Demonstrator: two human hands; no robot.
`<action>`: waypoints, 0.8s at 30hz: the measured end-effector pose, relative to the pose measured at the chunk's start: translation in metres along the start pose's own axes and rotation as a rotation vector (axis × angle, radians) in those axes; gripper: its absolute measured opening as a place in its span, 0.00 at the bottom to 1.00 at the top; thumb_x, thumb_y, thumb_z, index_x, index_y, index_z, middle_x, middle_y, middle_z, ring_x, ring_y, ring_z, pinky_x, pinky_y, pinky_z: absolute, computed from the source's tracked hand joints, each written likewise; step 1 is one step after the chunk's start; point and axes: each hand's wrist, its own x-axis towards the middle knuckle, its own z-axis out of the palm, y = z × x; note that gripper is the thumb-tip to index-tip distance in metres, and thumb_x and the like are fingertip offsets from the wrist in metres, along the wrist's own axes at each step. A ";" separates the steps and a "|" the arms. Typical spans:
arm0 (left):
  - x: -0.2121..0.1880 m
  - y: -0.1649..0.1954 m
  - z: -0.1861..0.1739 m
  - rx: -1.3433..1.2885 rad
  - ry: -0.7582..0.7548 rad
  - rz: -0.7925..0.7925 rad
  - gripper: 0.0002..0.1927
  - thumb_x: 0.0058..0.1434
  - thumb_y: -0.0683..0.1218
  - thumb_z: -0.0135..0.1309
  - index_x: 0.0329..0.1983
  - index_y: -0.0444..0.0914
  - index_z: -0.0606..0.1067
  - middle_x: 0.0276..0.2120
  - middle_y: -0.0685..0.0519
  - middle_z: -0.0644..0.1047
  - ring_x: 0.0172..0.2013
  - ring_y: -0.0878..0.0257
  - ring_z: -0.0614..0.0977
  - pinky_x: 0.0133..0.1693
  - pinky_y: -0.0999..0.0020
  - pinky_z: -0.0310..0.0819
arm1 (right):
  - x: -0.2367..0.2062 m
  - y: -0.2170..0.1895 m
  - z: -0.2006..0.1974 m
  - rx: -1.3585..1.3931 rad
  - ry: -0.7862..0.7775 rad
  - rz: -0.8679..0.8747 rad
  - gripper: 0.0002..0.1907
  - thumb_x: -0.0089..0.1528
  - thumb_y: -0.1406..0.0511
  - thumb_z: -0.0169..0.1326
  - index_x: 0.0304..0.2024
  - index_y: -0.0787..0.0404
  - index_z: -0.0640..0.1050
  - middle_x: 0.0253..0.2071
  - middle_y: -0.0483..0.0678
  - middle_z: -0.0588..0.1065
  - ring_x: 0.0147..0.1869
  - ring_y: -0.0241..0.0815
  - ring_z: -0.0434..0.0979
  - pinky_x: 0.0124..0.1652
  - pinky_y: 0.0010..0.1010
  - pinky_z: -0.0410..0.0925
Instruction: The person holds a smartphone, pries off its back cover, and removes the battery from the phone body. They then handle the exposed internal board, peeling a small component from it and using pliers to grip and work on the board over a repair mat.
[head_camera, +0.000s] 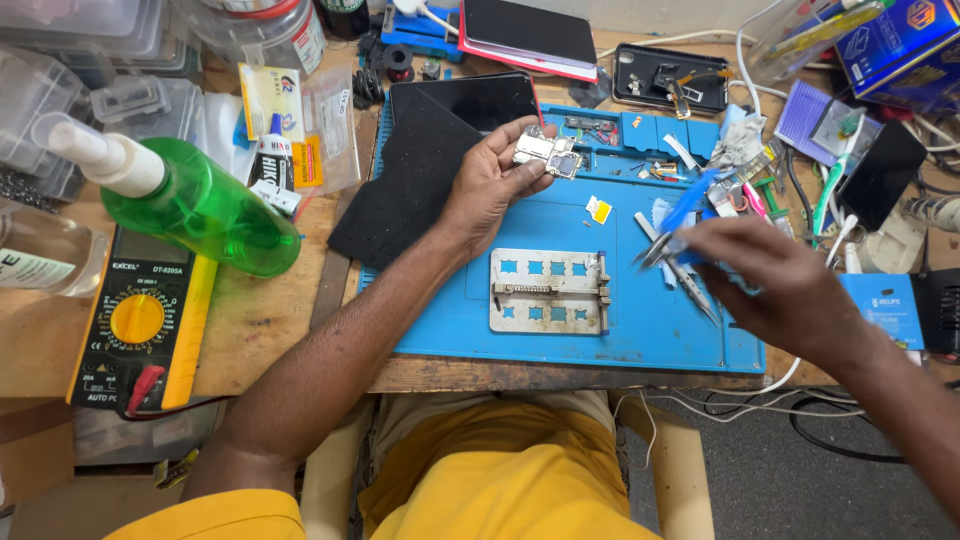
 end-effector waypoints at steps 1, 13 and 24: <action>-0.001 0.000 0.001 -0.008 0.000 0.000 0.30 0.65 0.35 0.54 0.70 0.32 0.63 0.56 0.47 0.79 0.49 0.67 0.83 0.48 0.75 0.85 | -0.007 -0.006 -0.002 0.148 0.117 0.157 0.22 0.61 0.70 0.58 0.58 0.65 0.76 0.51 0.56 0.77 0.55 0.45 0.80 0.53 0.31 0.76; -0.001 -0.003 0.001 -0.056 0.032 0.066 0.34 0.62 0.34 0.57 0.71 0.31 0.59 0.59 0.43 0.77 0.52 0.63 0.83 0.49 0.74 0.85 | -0.002 -0.051 0.092 2.033 0.897 0.429 0.13 0.74 0.68 0.53 0.57 0.70 0.75 0.48 0.54 0.77 0.46 0.43 0.77 0.48 0.38 0.73; -0.001 -0.003 -0.003 -0.013 0.091 0.062 0.30 0.62 0.45 0.61 0.65 0.32 0.67 0.53 0.44 0.81 0.45 0.60 0.86 0.42 0.72 0.87 | -0.013 -0.039 0.100 1.882 0.948 0.484 0.19 0.77 0.56 0.47 0.63 0.63 0.71 0.63 0.54 0.74 0.71 0.61 0.71 0.67 0.71 0.65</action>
